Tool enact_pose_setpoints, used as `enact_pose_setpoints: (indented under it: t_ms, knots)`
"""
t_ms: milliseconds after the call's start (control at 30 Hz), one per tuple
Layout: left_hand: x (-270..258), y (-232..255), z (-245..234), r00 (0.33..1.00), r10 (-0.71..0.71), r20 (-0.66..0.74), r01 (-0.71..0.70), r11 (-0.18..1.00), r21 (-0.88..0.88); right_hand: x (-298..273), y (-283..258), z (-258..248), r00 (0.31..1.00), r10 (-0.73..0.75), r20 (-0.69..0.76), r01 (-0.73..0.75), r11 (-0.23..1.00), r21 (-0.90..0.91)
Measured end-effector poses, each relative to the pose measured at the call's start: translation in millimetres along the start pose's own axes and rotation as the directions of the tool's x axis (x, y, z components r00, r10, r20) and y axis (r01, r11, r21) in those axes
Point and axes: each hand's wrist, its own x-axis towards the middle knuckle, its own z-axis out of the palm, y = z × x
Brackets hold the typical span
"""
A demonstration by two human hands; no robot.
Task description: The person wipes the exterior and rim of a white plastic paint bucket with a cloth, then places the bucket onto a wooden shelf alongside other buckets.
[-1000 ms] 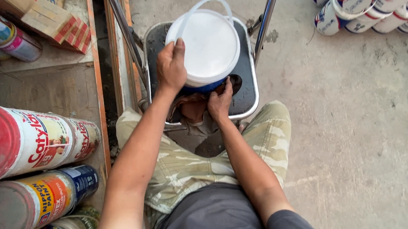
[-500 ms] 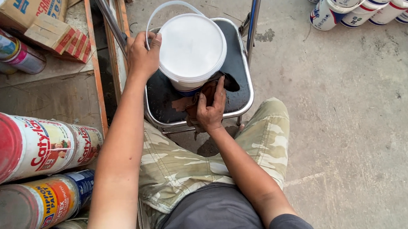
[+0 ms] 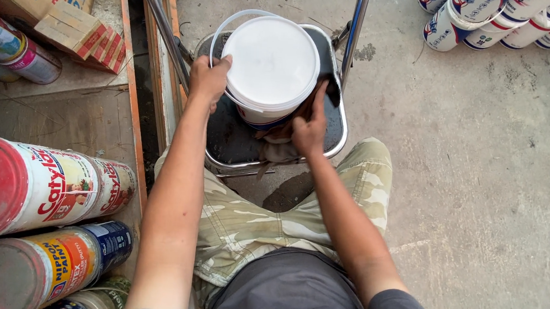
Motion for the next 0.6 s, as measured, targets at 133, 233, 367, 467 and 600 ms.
enact_pose_setpoints:
  t_ms: [133,233,367,467,600]
  knots:
    - [-45,12,2,0.999,-0.025,-0.026,0.023,0.995,-0.093,60,31,-29,0.990,0.032,0.134,-0.038,0.998,0.040]
    - [-74,34,0,0.960,-0.245,0.132,0.268,0.942,-0.203,88,30,-37,0.948,0.091,0.306,-0.123,0.989,0.087]
    - [-78,49,-21,0.963,-0.203,0.179,0.190,0.978,0.086,59,24,-20,0.979,0.103,0.177,-0.133,0.978,0.163]
    - [-70,49,-22,0.986,-0.118,0.117,0.069,0.930,0.362,18,-11,1,0.943,0.330,0.052,-0.331,0.944,0.015]
    - [-61,33,-9,0.924,0.373,-0.087,-0.302,0.850,0.431,7,-12,13,0.680,0.727,-0.089,-0.733,0.674,-0.095]
